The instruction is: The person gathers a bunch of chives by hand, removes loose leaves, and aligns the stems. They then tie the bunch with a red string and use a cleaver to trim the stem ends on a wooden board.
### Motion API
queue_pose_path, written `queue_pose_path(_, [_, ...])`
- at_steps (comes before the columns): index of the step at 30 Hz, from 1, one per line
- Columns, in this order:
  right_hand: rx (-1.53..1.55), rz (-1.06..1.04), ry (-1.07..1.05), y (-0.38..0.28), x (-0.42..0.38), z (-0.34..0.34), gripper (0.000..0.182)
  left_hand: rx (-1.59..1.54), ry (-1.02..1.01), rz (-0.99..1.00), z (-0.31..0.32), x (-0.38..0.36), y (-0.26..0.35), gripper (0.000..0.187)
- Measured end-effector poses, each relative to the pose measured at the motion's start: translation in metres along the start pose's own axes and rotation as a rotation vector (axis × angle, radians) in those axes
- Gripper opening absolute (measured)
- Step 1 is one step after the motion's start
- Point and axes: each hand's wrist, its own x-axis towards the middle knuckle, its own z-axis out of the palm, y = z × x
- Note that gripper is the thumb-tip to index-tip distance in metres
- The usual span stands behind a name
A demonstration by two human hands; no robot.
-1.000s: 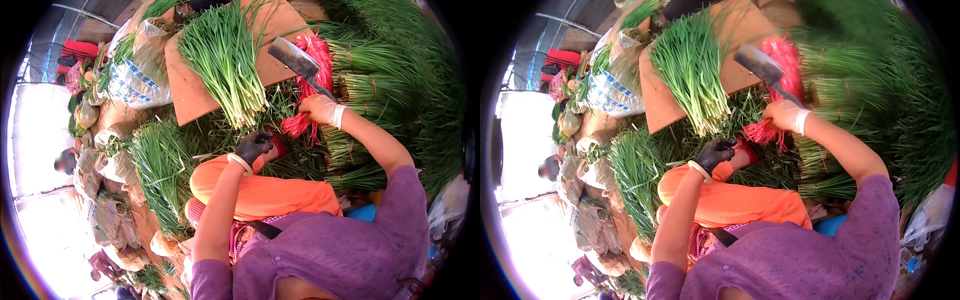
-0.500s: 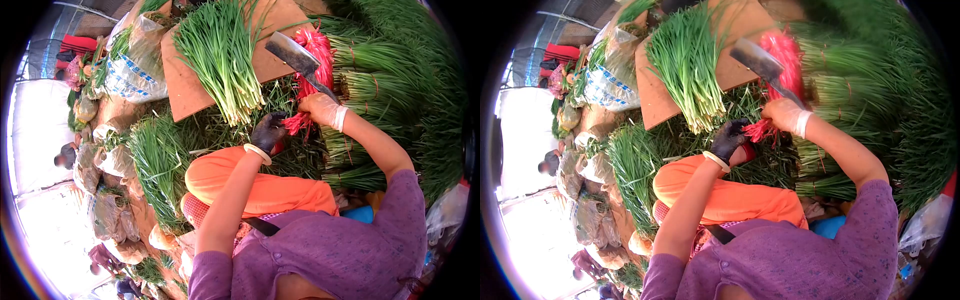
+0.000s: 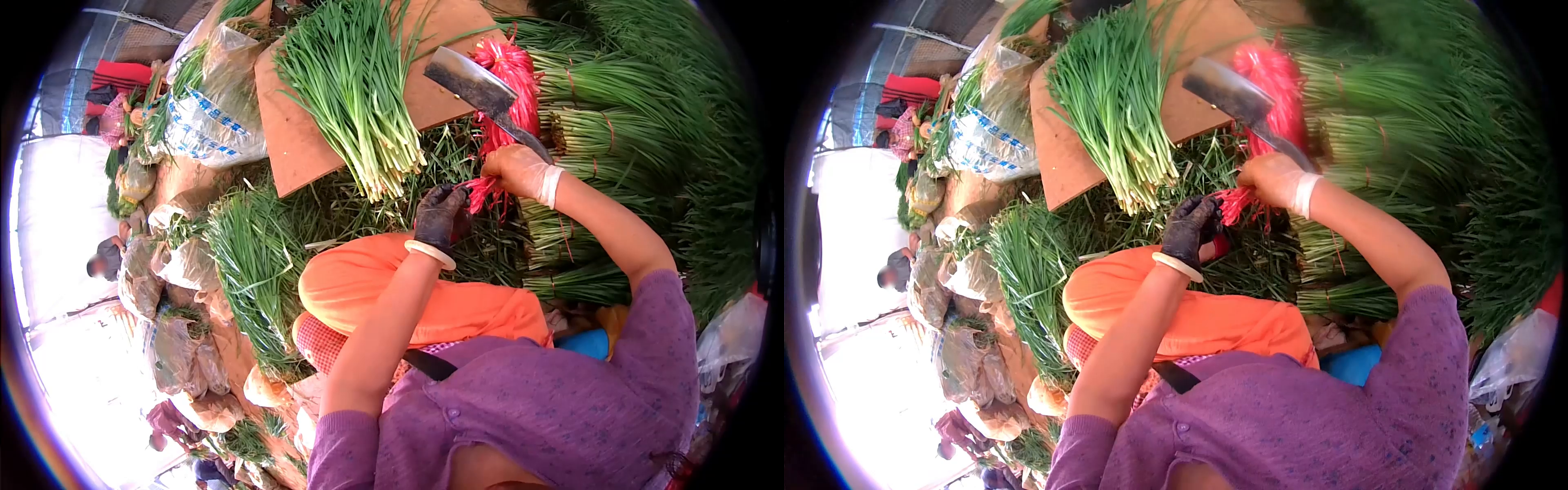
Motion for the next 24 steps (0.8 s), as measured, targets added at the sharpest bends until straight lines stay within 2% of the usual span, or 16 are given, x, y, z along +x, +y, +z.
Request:
queue_pose_path(4, [-0.038, 0.009, -0.004, -0.008, 0.005, -0.001, 0.015, 0.063, 0.034, 0.051, -0.002, -0.002, 0.002, 0.012])
queue_pose_path(6, [-0.179, 0.108, -0.187, -0.019, 0.006, -0.009, 0.032, 0.08, 0.045, 0.066, -0.006, -0.001, 0.0, 0.011])
queue_pose_path(7, [-0.181, 0.109, -0.186, -0.027, 0.002, -0.012, 0.032, 0.097, 0.058, 0.082, -0.008, 0.0, -0.001, 0.012])
queue_pose_path(9, [-0.614, -0.016, 0.111, -0.052, -0.011, -0.021, 0.045, 0.107, 0.063, 0.117, -0.008, -0.002, -0.002, 0.011])
queue_pose_path(10, [-0.616, -0.017, 0.108, -0.065, -0.016, -0.03, 0.045, 0.119, 0.071, 0.148, -0.007, -0.004, -0.003, 0.01])
queue_pose_path(12, [-0.254, 0.048, 0.039, -0.085, -0.023, -0.045, 0.054, 0.115, 0.06, 0.16, -0.004, -0.008, -0.002, 0.01])
queue_pose_path(13, [-0.119, -0.029, 0.227, -0.082, -0.026, -0.036, 0.038, 0.118, 0.046, 0.173, -0.003, -0.01, -0.002, 0.009])
queue_pose_path(14, [-0.122, -0.026, 0.227, -0.082, -0.025, -0.033, 0.038, 0.117, 0.042, 0.172, -0.002, -0.011, -0.002, 0.009])
queue_pose_path(16, [0.066, 0.064, 0.058, -0.083, -0.02, -0.027, 0.023, 0.373, 0.015, 0.25, -0.004, -0.017, -0.001, 0.009])
queue_pose_path(17, [0.147, 0.004, 0.218, -0.085, -0.022, -0.018, 0.013, 0.514, -0.058, 0.441, -0.007, -0.02, -0.001, 0.011])
queue_pose_path(20, [0.327, -0.018, 0.306, -0.093, -0.027, -0.004, 0.012, 0.679, -0.098, 0.344, -0.018, -0.04, 0.003, 0.013])
queue_pose_path(21, [0.379, 0.0, 0.27, -0.099, -0.029, -0.006, 0.011, 0.821, -0.125, 0.469, -0.026, -0.043, 0.003, 0.014])
queue_pose_path(22, [0.327, -0.075, 0.314, -0.106, -0.031, -0.004, 0.011, 0.823, -0.127, 0.474, -0.036, -0.05, 0.002, 0.014])
queue_pose_path(24, [0.317, -0.105, 0.334, -0.136, -0.039, -0.008, 0.01, 1.113, -0.146, 0.661, -0.026, -0.089, 0.029, 0.016])
